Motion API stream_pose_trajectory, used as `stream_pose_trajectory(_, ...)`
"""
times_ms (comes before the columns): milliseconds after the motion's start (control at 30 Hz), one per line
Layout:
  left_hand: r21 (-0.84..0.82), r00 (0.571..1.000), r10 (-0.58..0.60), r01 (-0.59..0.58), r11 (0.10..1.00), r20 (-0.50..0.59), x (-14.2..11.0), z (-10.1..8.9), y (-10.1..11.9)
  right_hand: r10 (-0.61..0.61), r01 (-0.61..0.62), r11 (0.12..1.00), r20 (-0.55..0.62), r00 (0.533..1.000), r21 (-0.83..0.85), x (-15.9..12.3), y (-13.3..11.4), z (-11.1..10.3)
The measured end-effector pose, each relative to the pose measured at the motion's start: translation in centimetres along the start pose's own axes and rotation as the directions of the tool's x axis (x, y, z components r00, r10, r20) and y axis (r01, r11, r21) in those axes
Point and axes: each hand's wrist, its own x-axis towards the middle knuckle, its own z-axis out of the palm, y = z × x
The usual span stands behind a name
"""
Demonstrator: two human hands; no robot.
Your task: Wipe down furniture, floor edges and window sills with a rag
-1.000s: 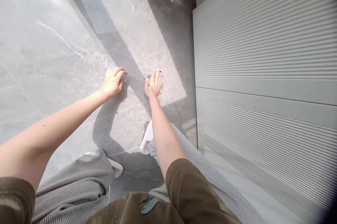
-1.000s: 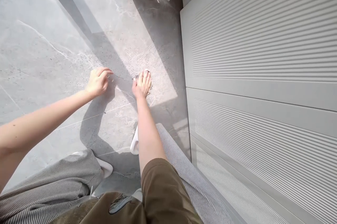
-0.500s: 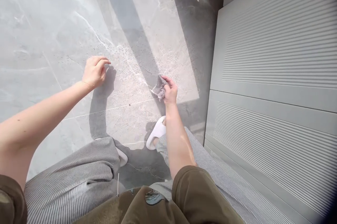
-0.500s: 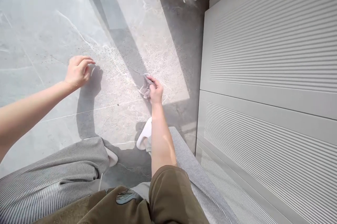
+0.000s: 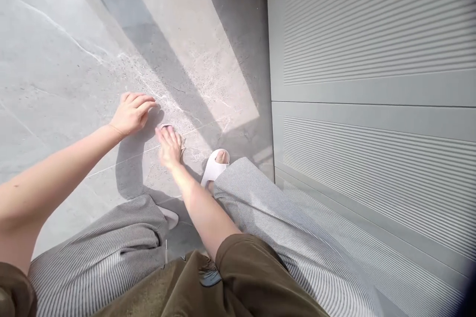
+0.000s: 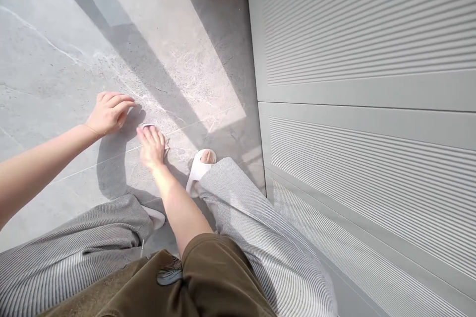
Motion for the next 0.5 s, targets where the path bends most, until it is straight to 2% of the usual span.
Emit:
stream_pose_trajectory(33, 0.01, 1.0, 0.015, -0.015, 1.0, -0.008, 0.3, -0.3, 0.0, -0.094, 0.089, 0.994, 0.079, 0.992, 0.063, -0.5, -2.1, 1.9)
stream_pose_trajectory(67, 0.019, 1.0, 0.023, -0.023, 1.0, -0.018, 0.6, -0.6, -0.1, -0.141, 0.126, 0.983, 0.118, 0.983, 0.131, -0.7, -3.8, 3.2)
stream_pose_trajectory(133, 0.04, 0.999, 0.014, -0.012, 0.999, -0.052, 1.1, -1.4, -0.6, -0.154, 0.109, 0.948, 0.131, 0.979, 0.299, 0.0, -5.4, 3.7)
stream_pose_trajectory(200, 0.047, 0.997, -0.005, 0.009, 0.999, -0.078, 1.4, -1.9, -1.4, -0.053, 0.015, 0.881, 0.067, 0.996, 0.474, 1.9, -4.2, 1.7)
stream_pose_trajectory(267, 0.038, 0.995, -0.029, 0.033, 0.999, -0.097, 1.5, -1.9, -2.1, 0.14, -0.077, 0.792, -0.057, 0.988, 0.605, 4.2, -0.6, -2.1)
stream_pose_trajectory(300, 0.034, 0.994, -0.037, 0.041, 0.999, -0.107, 1.5, -1.7, -2.2, 0.265, -0.117, 0.759, -0.14, 0.954, 0.641, 5.3, 1.8, -4.3)
stream_pose_trajectory(333, 0.033, 0.993, -0.044, 0.048, 0.998, -0.113, 1.5, -1.4, -2.3, 0.382, -0.145, 0.741, -0.235, 0.894, 0.655, 6.2, 4.3, -6.6)
stream_pose_trajectory(400, 0.035, 0.991, -0.054, 0.059, 0.998, -0.123, 1.4, -0.7, -2.0, 0.577, -0.232, 0.738, -0.413, 0.705, 0.634, 7.7, 8.9, -10.8)
stream_pose_trajectory(433, 0.033, 0.991, -0.057, 0.061, 0.998, -0.121, 1.4, -0.4, -1.8, 0.64, -0.3, 0.736, -0.479, 0.601, 0.607, 8.2, 10.9, -12.6)
stream_pose_trajectory(467, 0.027, 0.99, -0.066, 0.07, 0.997, -0.122, 1.4, -0.2, -1.6, 0.676, -0.377, 0.731, -0.526, 0.516, 0.569, 8.6, 12.4, -14.0)
stream_pose_trajectory(500, 0.018, 0.988, -0.086, 0.089, 0.996, -0.126, 1.5, -0.2, -1.5, 0.677, -0.45, 0.736, -0.546, 0.493, 0.506, 8.9, 13.5, -15.1)
